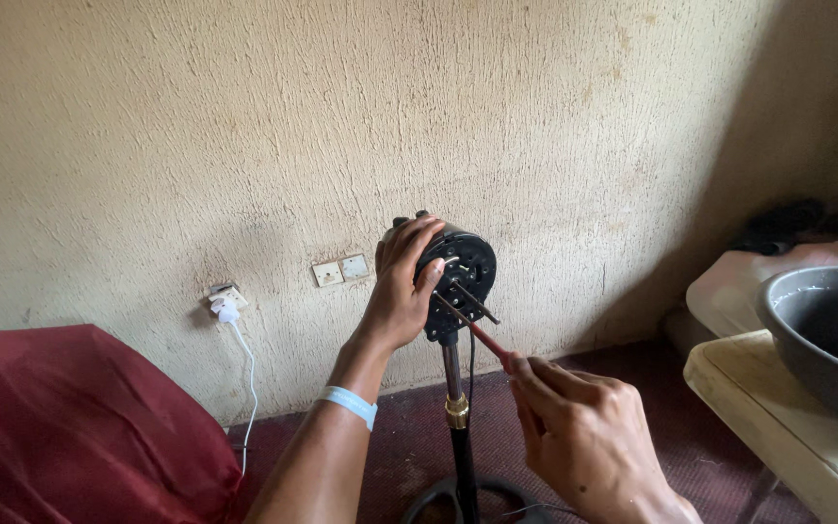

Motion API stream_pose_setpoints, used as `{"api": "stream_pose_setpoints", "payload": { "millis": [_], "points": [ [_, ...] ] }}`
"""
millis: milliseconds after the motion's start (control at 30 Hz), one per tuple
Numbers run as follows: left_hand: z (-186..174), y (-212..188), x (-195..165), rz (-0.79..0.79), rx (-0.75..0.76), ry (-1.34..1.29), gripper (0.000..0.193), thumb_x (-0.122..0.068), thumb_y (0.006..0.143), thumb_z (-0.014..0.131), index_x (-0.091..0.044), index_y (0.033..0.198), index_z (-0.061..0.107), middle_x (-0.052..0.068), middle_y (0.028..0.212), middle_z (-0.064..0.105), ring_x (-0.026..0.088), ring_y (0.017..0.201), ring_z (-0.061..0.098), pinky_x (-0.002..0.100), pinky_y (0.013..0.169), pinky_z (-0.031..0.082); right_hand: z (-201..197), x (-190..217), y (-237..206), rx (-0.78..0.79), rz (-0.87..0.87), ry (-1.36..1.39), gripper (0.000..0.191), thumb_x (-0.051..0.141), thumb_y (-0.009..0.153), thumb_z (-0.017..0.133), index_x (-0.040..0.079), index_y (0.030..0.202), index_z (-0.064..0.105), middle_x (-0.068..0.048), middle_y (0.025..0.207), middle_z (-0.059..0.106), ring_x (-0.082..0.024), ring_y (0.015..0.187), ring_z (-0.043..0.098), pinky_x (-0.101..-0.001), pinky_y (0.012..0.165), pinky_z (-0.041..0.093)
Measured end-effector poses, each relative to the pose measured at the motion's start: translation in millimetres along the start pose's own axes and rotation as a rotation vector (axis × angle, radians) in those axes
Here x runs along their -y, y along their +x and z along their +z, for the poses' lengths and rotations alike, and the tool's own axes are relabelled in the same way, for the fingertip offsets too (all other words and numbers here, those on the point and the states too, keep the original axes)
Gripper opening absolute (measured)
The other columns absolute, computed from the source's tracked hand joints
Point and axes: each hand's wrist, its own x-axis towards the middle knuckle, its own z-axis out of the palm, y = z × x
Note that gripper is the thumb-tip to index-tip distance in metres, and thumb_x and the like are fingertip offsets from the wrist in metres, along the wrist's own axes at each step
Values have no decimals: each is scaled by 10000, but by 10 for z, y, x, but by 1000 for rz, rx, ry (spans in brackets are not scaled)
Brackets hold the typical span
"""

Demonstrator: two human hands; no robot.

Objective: The person wipes the fan's plastic guard grille with a cloth, dips the cloth into a bowl of water, and then uses a screwdriver to unscrew the rear motor housing of the standing fan, working on the screws at the back of the motor.

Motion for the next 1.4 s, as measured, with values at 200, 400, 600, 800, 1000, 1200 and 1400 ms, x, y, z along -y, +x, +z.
{"api": "stream_pose_setpoints", "payload": {
  "millis": [200,400,600,800,1000,1200,1400],
  "points": [
    [42,6,-25,-36,-6,5,471,-283,1041,560,-130,1483,506,98,1561,484,329,1513,335,488,1265,242,-5,-153,28,164,889,395,212,204,941,721,61,1060,822,-203,827,767,-127,555,547,-306,483,469],
    [34,10,-27,-54,-19,-12,479,-269,1023,567,-120,1475,517,102,1548,496,345,1499,341,489,1257,236,-154,-209,134,357,1320,742,324,261,1001,664,-28,1026,807,-148,711,732,-120,472,376,-308,425,331],
    [58,2,-14,1,-53,-2,457,-223,1028,587,-110,1466,523,100,1542,509,345,1498,362,490,1264,238,-90,-52,112,309,1177,478,236,247,924,782,58,1021,884,-128,678,792,-137,516,500,-325,487,436],
    [39,-3,-5,-11,-64,-16,450,-236,1038,589,-105,1463,526,108,1538,505,347,1496,355,480,1258,243,108,-141,-34,262,939,381,262,221,866,790,101,1091,849,-78,737,811,-104,668,774,-277,650,600],
    [43,19,-21,-30,-65,-11,444,-246,1045,573,-114,1467,530,94,1551,504,329,1508,360,486,1271,239,242,-250,-168,194,628,224,267,168,836,813,80,1086,840,-104,757,811,-141,648,792,-283,597,638],
    [48,19,-32,-75,-44,-39,458,-251,1045,551,-118,1482,514,96,1558,492,325,1515,336,485,1269,228,256,-264,-130,90,99,67,265,61,778,752,-16,1028,799,-155,875,808,-239,583,786,-328,512,630],
    [48,30,-28,-31,-55,-9,441,-249,1054,566,-110,1470,529,100,1536,517,314,1492,394,482,1267,260,76,-307,-44,25,-94,-20,236,92,842,700,84,1048,814,-92,1022,826,-180,741,785,-306,624,618]
  ]
}}
